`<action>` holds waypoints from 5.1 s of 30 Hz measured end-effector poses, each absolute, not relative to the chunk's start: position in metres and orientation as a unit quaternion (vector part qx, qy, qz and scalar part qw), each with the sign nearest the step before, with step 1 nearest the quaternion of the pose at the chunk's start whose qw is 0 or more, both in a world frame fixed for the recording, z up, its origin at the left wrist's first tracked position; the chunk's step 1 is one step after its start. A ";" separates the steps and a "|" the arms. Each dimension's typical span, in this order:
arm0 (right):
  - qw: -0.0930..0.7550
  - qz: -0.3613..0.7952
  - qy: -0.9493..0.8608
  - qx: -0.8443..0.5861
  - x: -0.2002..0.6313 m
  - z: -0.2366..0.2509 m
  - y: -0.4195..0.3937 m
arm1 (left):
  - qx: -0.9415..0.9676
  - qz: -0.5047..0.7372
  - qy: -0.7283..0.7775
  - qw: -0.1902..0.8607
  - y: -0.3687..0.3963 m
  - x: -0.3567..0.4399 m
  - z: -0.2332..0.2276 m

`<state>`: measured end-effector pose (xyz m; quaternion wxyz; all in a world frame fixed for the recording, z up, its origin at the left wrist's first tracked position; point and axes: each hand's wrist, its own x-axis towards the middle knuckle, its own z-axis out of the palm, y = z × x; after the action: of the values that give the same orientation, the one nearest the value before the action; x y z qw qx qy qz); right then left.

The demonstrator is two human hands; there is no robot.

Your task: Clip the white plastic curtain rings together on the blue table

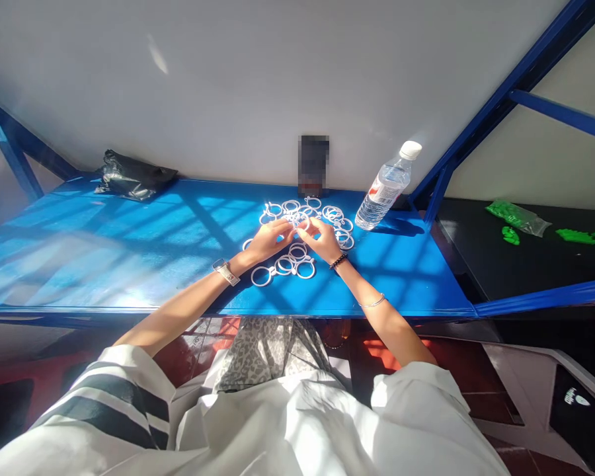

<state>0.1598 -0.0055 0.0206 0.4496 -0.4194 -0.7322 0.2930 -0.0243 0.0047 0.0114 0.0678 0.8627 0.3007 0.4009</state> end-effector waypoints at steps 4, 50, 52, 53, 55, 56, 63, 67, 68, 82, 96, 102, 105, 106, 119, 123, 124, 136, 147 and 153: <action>0.447 0.312 -0.729 -0.415 0.159 0.023 -0.006 | 0.858 0.394 0.325 0.060 0.006 -0.025 0.011; 0.438 0.217 -0.736 -0.468 0.162 0.023 -0.006 | 0.869 0.373 0.325 -0.029 0.015 -0.039 0.014; 0.427 0.203 -0.746 -0.469 0.162 0.024 -0.007 | 0.870 0.361 0.333 -0.035 0.017 -0.041 0.015; 0.421 0.196 -0.751 -0.469 0.161 0.025 -0.008 | 0.871 0.354 0.338 -0.038 0.017 -0.042 0.016; 0.409 0.184 -0.761 -0.469 0.161 0.027 -0.009 | 0.872 0.346 0.344 -0.037 0.019 -0.044 0.017; 0.404 0.178 -0.766 -0.467 0.160 0.027 -0.010 | 0.872 0.345 0.344 -0.032 0.019 -0.045 0.018; 0.396 0.161 -0.779 -0.459 0.160 0.026 -0.010 | 0.870 0.370 0.314 0.092 0.020 -0.049 0.027; 0.396 0.152 -0.782 -0.456 0.160 0.025 -0.010 | 0.857 0.386 0.307 0.148 0.018 -0.047 0.030; 0.396 0.150 -0.784 -0.455 0.160 0.025 -0.010 | 0.853 0.388 0.309 0.160 0.018 -0.047 0.031; 0.379 0.137 -0.790 -0.461 0.161 0.025 -0.010 | 0.750 0.410 0.323 0.406 0.017 -0.044 0.033; 0.381 0.132 -0.784 -0.472 0.161 0.023 -0.011 | 0.638 0.424 0.318 0.558 0.015 -0.041 0.034; 0.376 0.115 -0.792 -0.467 0.161 0.022 -0.010 | 0.727 0.393 0.344 0.446 0.016 -0.043 0.030; 0.368 0.100 -0.802 -0.460 0.161 0.020 -0.009 | 0.823 0.330 0.348 0.306 0.014 -0.042 0.028; 0.365 0.097 -0.804 -0.459 0.161 0.019 -0.009 | 0.845 0.310 0.343 0.268 0.013 -0.042 0.027; 0.386 0.155 -0.786 -0.458 0.160 0.020 -0.010 | 0.763 0.407 0.359 0.350 0.003 -0.034 0.033; 0.366 0.166 -0.801 -0.444 0.159 0.015 -0.009 | 0.702 0.455 0.362 0.411 0.001 -0.033 0.038; 0.359 0.170 -0.803 -0.445 0.159 0.014 -0.010 | 0.696 0.457 0.357 0.423 0.001 -0.033 0.038; 0.382 0.121 -0.782 -0.478 0.160 0.023 -0.012 | 0.739 0.435 0.365 0.363 0.006 -0.032 0.029; 0.356 0.132 -0.807 -0.452 0.159 0.015 -0.009 | 0.747 0.435 0.375 0.334 0.004 -0.033 0.032; 0.384 0.163 -0.780 -0.466 0.160 0.020 -0.010 | 0.757 0.420 0.362 0.345 0.003 -0.032 0.034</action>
<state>0.1600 -0.0101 0.0197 0.3845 -0.4662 -0.7800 0.1627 -0.0319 0.0035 0.0336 0.3454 0.7575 0.3615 0.4198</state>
